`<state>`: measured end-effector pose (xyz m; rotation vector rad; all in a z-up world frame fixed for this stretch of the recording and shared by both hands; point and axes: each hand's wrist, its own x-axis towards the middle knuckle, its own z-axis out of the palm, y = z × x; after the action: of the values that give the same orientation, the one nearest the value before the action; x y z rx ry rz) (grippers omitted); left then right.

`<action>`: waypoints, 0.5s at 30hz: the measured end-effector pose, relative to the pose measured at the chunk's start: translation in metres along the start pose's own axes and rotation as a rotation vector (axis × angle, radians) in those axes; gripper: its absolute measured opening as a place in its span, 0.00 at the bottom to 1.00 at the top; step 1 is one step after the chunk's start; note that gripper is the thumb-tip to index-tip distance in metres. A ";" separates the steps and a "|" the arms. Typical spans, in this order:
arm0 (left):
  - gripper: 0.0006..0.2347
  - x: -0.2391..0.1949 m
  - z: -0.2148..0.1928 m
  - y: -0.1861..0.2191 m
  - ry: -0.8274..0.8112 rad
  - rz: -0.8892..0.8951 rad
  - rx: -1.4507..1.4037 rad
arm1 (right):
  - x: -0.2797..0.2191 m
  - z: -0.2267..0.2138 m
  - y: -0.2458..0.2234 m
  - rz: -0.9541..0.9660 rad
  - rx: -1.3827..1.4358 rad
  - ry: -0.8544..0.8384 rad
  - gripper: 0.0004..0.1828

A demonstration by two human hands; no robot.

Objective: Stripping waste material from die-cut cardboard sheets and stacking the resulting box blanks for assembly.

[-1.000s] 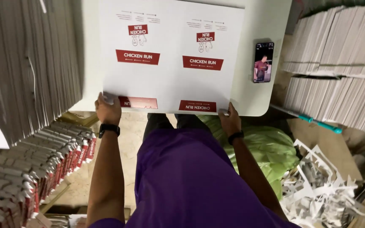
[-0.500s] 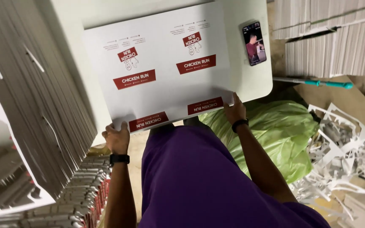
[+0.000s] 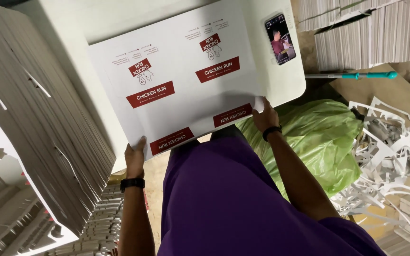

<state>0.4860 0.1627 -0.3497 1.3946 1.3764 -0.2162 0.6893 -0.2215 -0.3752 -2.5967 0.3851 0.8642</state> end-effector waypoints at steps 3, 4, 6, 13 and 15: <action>0.27 -0.030 0.000 0.024 -0.002 0.040 -0.113 | 0.028 0.001 0.027 0.014 0.006 -0.011 0.34; 0.27 -0.027 0.004 0.022 0.008 0.037 -0.120 | 0.031 0.000 0.029 0.004 0.001 -0.017 0.34; 0.21 -0.028 0.014 0.016 0.030 0.112 -0.155 | 0.038 -0.006 0.034 0.009 0.027 0.002 0.25; 0.13 -0.151 0.034 0.095 0.229 0.235 -0.302 | 0.096 -0.021 0.057 -0.247 0.125 0.015 0.25; 0.14 -0.201 0.051 0.118 0.280 0.205 -0.372 | 0.097 -0.040 0.052 -0.197 0.181 -0.086 0.27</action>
<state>0.5448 0.0403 -0.1532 1.2689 1.4001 0.3670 0.7661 -0.2989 -0.4194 -2.3754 0.1712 0.8288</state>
